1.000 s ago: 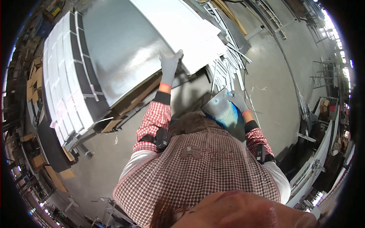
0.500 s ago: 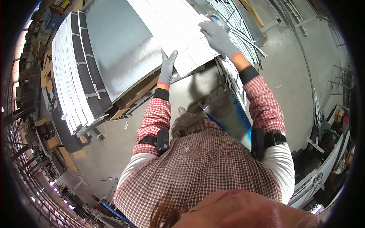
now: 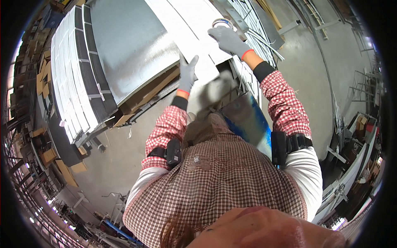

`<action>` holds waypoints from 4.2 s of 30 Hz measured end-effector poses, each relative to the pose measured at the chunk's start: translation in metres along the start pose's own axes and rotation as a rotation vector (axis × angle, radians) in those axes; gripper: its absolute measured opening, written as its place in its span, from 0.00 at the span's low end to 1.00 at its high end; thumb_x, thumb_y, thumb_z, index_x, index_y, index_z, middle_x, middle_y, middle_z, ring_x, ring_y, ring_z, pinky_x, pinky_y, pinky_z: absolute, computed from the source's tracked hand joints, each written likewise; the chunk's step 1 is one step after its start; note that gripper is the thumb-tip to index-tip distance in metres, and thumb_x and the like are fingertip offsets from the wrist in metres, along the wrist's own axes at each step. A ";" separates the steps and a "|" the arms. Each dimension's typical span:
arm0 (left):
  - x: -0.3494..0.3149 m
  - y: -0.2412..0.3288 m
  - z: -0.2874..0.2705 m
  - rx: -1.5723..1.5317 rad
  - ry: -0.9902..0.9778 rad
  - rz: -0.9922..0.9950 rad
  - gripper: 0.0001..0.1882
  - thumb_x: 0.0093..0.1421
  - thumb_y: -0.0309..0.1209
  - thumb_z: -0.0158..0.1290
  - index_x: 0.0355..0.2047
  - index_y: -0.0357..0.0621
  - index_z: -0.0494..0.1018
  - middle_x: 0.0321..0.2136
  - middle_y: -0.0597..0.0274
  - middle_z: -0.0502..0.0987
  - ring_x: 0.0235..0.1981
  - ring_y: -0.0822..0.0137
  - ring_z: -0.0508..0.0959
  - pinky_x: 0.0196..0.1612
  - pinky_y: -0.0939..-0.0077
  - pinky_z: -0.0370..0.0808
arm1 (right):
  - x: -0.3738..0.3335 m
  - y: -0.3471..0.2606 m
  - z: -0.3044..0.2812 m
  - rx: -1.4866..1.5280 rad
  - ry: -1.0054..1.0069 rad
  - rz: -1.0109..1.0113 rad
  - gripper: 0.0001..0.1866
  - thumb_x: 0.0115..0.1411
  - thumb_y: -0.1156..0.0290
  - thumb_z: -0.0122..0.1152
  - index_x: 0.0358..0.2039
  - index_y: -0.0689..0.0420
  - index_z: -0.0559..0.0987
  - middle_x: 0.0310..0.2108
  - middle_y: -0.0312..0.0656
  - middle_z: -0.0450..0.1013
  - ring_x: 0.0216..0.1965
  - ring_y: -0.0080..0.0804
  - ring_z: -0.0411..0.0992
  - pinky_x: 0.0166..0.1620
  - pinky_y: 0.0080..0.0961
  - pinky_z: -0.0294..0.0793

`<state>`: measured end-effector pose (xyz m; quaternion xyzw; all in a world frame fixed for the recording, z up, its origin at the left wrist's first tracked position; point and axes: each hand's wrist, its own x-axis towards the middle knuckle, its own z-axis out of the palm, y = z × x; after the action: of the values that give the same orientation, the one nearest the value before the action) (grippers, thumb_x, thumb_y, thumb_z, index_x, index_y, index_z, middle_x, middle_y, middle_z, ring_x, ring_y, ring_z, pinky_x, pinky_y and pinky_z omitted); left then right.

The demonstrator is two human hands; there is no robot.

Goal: Applying adhesive tape to individual white panels and then stacking them into a larger bundle for transport.

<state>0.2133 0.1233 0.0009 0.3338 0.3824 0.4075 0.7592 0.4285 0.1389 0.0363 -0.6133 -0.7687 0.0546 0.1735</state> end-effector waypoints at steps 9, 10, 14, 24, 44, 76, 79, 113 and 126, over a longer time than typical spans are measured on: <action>-0.165 -0.062 0.049 0.268 -0.128 -0.086 0.30 0.56 0.33 0.56 0.55 0.39 0.55 0.48 0.55 0.65 0.49 0.64 0.68 0.49 0.70 0.70 | 0.000 0.011 -0.006 -0.087 -0.046 0.018 0.19 0.53 0.79 0.46 0.46 0.53 0.71 0.36 0.50 0.73 0.39 0.48 0.72 0.41 0.42 0.70; -0.163 -0.065 0.045 0.264 -0.134 -0.104 0.30 0.56 0.33 0.56 0.55 0.39 0.55 0.48 0.55 0.65 0.49 0.64 0.68 0.49 0.70 0.70 | -0.002 0.016 -0.010 -0.161 -0.039 -0.025 0.20 0.53 0.78 0.47 0.48 0.53 0.71 0.36 0.49 0.73 0.39 0.48 0.72 0.42 0.42 0.70; -0.149 -0.075 0.031 0.141 -0.101 -0.046 0.26 0.54 0.31 0.57 0.50 0.38 0.60 0.41 0.56 0.71 0.39 0.66 0.75 0.39 0.75 0.76 | 0.001 -0.036 -0.069 -0.173 0.104 -0.062 0.13 0.51 0.66 0.54 0.36 0.55 0.74 0.30 0.49 0.73 0.34 0.46 0.72 0.38 0.40 0.71; -0.193 0.032 0.012 0.557 -0.258 0.275 0.42 0.50 0.30 0.61 0.59 0.26 0.50 0.25 0.59 0.73 0.30 0.72 0.74 0.32 0.75 0.73 | -0.157 -0.144 -0.113 0.569 -0.616 -0.170 0.23 0.54 0.76 0.48 0.52 0.55 0.72 0.39 0.47 0.76 0.37 0.37 0.74 0.44 0.29 0.72; -0.059 -0.128 -0.047 1.195 -1.134 0.084 0.20 0.60 0.35 0.49 0.49 0.36 0.68 0.43 0.52 0.75 0.42 0.58 0.76 0.45 0.69 0.73 | -0.173 -0.027 0.075 0.598 -0.291 0.442 0.13 0.54 0.66 0.55 0.36 0.62 0.78 0.31 0.53 0.75 0.34 0.42 0.75 0.39 0.35 0.72; -0.126 -0.071 0.047 1.313 -0.293 0.526 0.13 0.55 0.40 0.49 0.37 0.51 0.73 0.23 0.60 0.77 0.26 0.55 0.78 0.27 0.62 0.74 | -0.164 -0.011 0.015 0.026 -0.564 -0.146 0.12 0.59 0.63 0.46 0.39 0.48 0.77 0.28 0.44 0.76 0.33 0.45 0.75 0.35 0.38 0.74; -0.111 -0.057 0.064 1.470 -0.597 0.244 0.08 0.56 0.36 0.47 0.29 0.48 0.74 0.27 0.56 0.77 0.28 0.54 0.78 0.29 0.61 0.75 | -0.176 0.024 0.052 -0.501 -0.944 0.173 0.12 0.56 0.68 0.47 0.36 0.49 0.80 0.30 0.45 0.77 0.33 0.43 0.76 0.30 0.41 0.74; -0.058 -0.168 -0.059 1.346 -1.091 -0.077 0.11 0.50 0.36 0.56 0.30 0.44 0.79 0.33 0.59 0.79 0.37 0.62 0.78 0.41 0.67 0.73 | -0.163 -0.075 0.023 0.615 -0.109 0.842 0.23 0.49 0.63 0.62 0.44 0.62 0.75 0.38 0.53 0.74 0.42 0.42 0.73 0.43 0.31 0.71; -0.124 -0.045 0.047 1.015 -0.561 0.156 0.16 0.55 0.36 0.52 0.42 0.45 0.72 0.32 0.57 0.79 0.32 0.57 0.80 0.35 0.64 0.76 | -0.216 -0.165 -0.010 0.371 -0.019 0.573 0.35 0.46 0.65 0.63 0.54 0.61 0.64 0.45 0.56 0.67 0.51 0.48 0.65 0.56 0.43 0.60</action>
<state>0.2231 -0.0137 0.0250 0.7779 0.2885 0.1240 0.5443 0.3201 -0.1104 0.0512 -0.7619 -0.5436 0.2455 0.2526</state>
